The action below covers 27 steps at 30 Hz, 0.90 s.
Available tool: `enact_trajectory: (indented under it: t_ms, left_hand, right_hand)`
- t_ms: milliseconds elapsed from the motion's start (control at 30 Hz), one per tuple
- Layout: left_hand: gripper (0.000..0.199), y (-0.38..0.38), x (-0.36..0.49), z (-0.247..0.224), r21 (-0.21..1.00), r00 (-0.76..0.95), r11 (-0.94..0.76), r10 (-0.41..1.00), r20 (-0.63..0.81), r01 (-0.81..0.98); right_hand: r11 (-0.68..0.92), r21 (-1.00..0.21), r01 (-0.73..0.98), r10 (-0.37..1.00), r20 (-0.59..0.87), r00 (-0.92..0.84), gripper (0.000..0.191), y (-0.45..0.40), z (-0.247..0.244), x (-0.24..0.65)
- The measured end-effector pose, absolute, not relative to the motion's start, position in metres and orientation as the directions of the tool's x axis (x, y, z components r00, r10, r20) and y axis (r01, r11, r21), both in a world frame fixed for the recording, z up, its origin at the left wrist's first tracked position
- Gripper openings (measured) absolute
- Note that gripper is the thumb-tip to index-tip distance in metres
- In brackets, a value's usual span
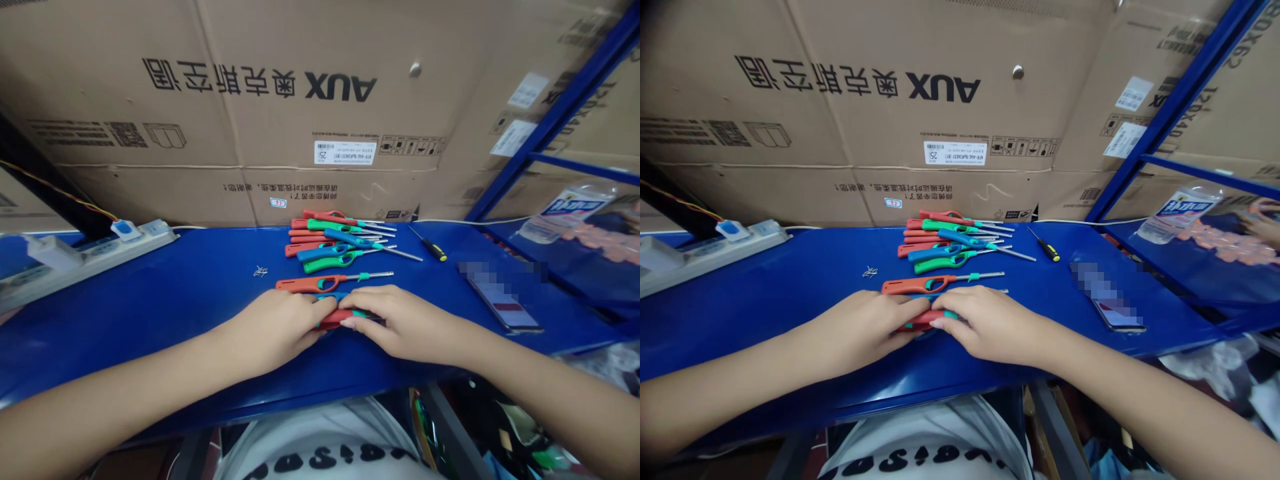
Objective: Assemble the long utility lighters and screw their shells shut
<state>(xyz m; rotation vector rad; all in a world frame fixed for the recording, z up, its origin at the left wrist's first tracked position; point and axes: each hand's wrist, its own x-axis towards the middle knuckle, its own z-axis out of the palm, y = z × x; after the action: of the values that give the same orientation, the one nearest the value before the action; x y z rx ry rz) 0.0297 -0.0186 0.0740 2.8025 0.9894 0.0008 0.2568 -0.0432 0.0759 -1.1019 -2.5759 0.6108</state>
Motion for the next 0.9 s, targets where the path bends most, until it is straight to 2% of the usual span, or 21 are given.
enact_trajectory:
  t_ms: [167,267,367,467,633,767,833,900]
  left_hand:
    - [0.032,-0.023,0.029,0.073,0.237,0.762,-0.727,0.636,-0.123,0.645]
    - [0.035,-0.029,0.025,0.073,0.262,0.757,-0.713,0.637,-0.145,0.650]
    - [0.036,-0.038,0.022,0.075,0.229,0.753,-0.719,0.642,-0.145,0.657]
    - [0.035,-0.044,0.022,0.076,0.177,0.756,-0.735,0.639,-0.140,0.655]
    - [0.032,-0.049,0.021,0.074,0.134,0.762,-0.750,0.634,-0.131,0.647]
    - [0.029,-0.050,0.025,0.071,0.112,0.728,-0.719,0.671,-0.141,0.685]
    - [0.030,-0.050,0.028,0.070,0.133,0.727,-0.714,0.677,-0.117,0.687]
    - [0.030,-0.049,0.031,0.071,0.205,0.746,-0.721,0.660,-0.086,0.662]
  right_hand:
    - [0.610,-0.399,0.684,0.754,0.027,-0.656,0.025,-0.057,0.069,0.250]
    - [0.668,-0.339,0.662,0.726,0.105,-0.679,0.025,-0.066,0.062,0.253]
    - [0.758,-0.226,0.612,0.651,0.197,-0.733,0.025,-0.074,0.058,0.256]
    - [0.790,-0.175,0.588,0.614,0.206,-0.762,0.026,-0.080,0.056,0.257]
    - [0.782,-0.207,0.588,0.621,0.175,-0.764,0.026,-0.081,0.055,0.254]
    - [0.665,-0.308,0.680,0.734,0.100,-0.672,0.024,-0.080,0.060,0.251]
    - [0.625,-0.296,0.722,0.764,0.041,-0.644,0.026,-0.081,0.064,0.250]
    - [0.645,-0.216,0.733,0.752,0.013,-0.659,0.028,-0.081,0.067,0.248]
